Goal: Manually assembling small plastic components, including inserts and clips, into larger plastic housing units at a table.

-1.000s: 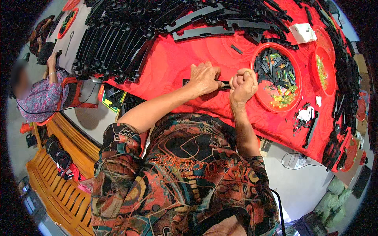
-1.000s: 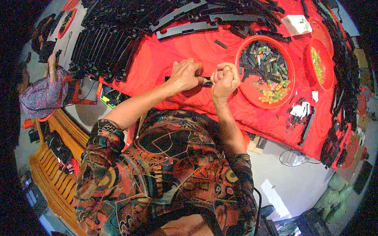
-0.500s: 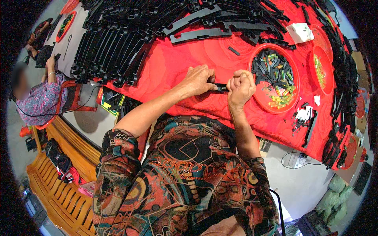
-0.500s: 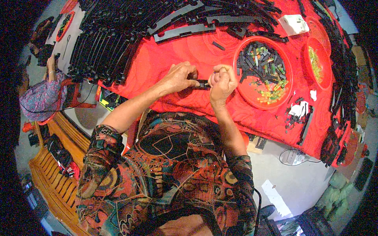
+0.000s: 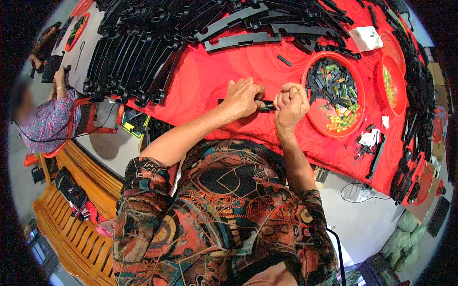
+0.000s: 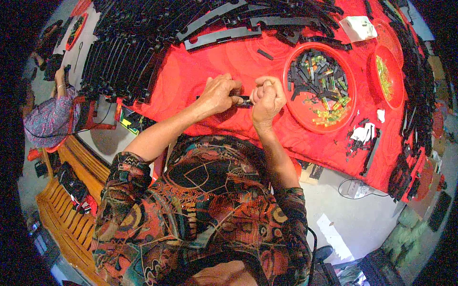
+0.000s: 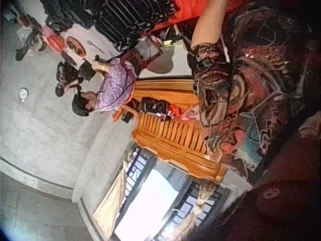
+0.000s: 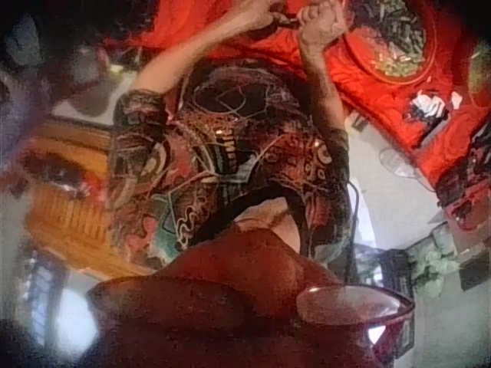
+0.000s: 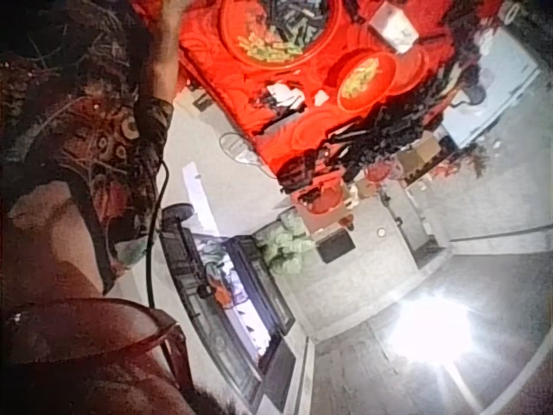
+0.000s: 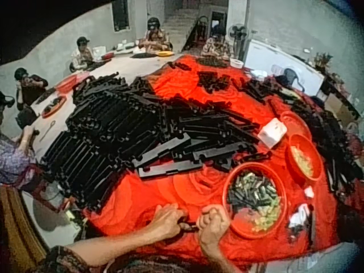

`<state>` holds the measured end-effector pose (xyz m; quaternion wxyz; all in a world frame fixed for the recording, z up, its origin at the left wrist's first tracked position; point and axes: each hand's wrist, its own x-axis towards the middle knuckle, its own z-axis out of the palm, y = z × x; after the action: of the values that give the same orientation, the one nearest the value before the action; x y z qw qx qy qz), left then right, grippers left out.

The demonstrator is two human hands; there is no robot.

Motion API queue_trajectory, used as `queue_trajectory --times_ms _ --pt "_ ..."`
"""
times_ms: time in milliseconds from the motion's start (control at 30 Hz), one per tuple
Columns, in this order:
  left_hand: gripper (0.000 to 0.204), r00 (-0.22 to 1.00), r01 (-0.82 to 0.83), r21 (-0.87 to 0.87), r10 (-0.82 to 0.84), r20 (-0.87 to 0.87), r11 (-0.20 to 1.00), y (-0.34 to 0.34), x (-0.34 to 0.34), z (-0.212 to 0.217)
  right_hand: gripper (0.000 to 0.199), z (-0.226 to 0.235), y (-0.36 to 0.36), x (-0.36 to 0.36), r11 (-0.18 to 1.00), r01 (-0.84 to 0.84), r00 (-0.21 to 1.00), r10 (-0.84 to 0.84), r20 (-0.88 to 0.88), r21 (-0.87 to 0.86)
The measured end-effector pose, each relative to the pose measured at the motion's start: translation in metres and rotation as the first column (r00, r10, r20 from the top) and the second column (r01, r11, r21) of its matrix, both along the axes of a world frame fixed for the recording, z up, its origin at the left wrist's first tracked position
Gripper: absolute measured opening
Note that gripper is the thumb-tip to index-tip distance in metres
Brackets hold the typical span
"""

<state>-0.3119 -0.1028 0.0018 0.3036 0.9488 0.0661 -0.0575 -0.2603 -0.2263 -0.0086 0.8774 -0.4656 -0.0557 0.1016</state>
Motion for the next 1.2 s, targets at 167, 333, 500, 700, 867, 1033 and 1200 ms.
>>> queue_trajectory --times_ms 167,333,500,700,867,1033,1200 --pt "0.023 0.999 -0.027 0.022 0.027 -0.026 0.999 -0.003 0.003 0.003 0.019 -0.003 0.000 0.001 0.998 -0.016 1.000 0.016 -0.005 0.054" --pt "0.024 0.997 -0.037 0.041 0.040 -0.065 0.998 -0.005 0.004 0.003 0.022 -0.005 -0.001 -0.001 1.000 -0.020 0.999 0.021 0.031 -0.018" --pt "0.026 0.996 -0.042 0.062 0.047 -0.079 0.997 -0.007 0.006 0.004 0.020 -0.004 0.001 -0.003 0.999 -0.022 0.999 0.023 0.037 -0.034" --pt "0.023 0.992 -0.083 0.042 0.086 -0.089 0.996 -0.008 0.009 0.004 0.019 -0.003 -0.001 -0.001 0.998 -0.044 0.999 0.046 0.028 -0.053" --pt "0.026 0.996 -0.073 0.006 0.073 -0.057 0.997 -0.004 0.007 0.001 0.020 -0.001 -0.004 -0.004 0.999 -0.033 0.999 0.033 -0.020 0.015" --pt "0.030 0.996 -0.084 0.134 0.088 -0.029 0.987 -0.004 0.004 -0.003 0.020 -0.004 0.004 -0.007 0.997 -0.060 0.998 0.061 0.013 -0.039" --pt "0.034 0.996 -0.090 0.138 0.088 0.025 0.986 -0.008 0.004 0.001 0.018 -0.003 0.000 -0.009 0.989 -0.042 0.993 0.057 0.102 -0.145"
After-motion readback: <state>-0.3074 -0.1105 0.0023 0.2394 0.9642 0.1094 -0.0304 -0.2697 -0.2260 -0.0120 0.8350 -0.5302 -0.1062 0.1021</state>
